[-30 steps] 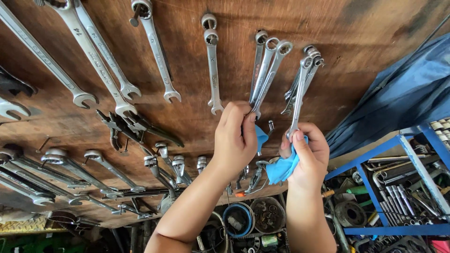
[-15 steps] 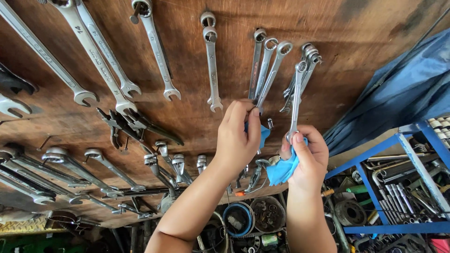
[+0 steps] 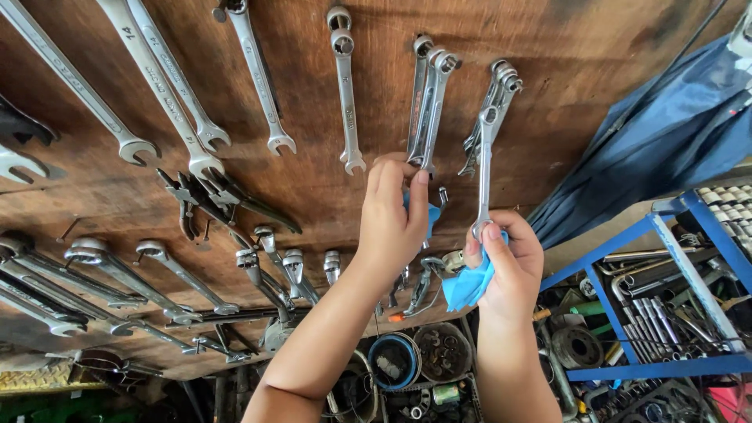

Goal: The person wipes several wrenches with a blue cloth in a workshop. They take each wrench from a wall-mounted rack, wipe it thoroughly, and return it to the rack. The process is repeated for multiple wrenches of different sizes.

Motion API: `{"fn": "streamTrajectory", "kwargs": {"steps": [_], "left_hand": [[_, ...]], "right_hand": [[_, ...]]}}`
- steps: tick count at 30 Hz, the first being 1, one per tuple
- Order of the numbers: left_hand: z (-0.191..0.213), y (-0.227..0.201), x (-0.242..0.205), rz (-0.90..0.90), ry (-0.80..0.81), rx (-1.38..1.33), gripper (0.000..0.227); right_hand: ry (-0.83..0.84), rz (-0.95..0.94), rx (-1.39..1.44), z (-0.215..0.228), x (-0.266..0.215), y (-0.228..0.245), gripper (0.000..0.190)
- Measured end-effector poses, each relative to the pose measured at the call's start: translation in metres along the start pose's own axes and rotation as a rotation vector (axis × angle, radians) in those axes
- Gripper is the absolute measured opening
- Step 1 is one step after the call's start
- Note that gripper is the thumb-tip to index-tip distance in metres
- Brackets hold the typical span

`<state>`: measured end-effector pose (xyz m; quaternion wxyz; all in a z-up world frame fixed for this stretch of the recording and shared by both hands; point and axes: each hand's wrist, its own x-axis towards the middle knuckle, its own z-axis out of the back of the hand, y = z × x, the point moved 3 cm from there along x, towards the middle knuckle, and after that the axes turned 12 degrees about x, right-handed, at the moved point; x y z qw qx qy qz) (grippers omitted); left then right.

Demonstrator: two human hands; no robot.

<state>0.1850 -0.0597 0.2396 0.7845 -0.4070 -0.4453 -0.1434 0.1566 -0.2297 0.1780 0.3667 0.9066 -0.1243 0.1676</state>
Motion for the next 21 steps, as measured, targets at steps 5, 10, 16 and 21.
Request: {"fn": "streamTrajectory", "kwargs": {"steps": [5, 10, 16, 21], "left_hand": [[0.018, -0.017, -0.012, 0.104, 0.061, 0.085, 0.020], [0.045, -0.026, -0.036, 0.289, 0.271, -0.009, 0.015], [0.072, -0.033, -0.057, 0.322, 0.388, -0.285, 0.017], [0.101, -0.025, -0.080, 0.304, 0.320, -0.257, 0.008]], "right_hand": [[0.000, -0.013, 0.008, -0.002, -0.013, -0.001, 0.018], [-0.023, -0.056, -0.061, 0.000, -0.040, -0.012, 0.017], [0.085, -0.170, -0.150, -0.018, -0.083, -0.029, 0.020], [0.078, -0.421, -0.118, -0.029, -0.118, -0.044, 0.031]]}}
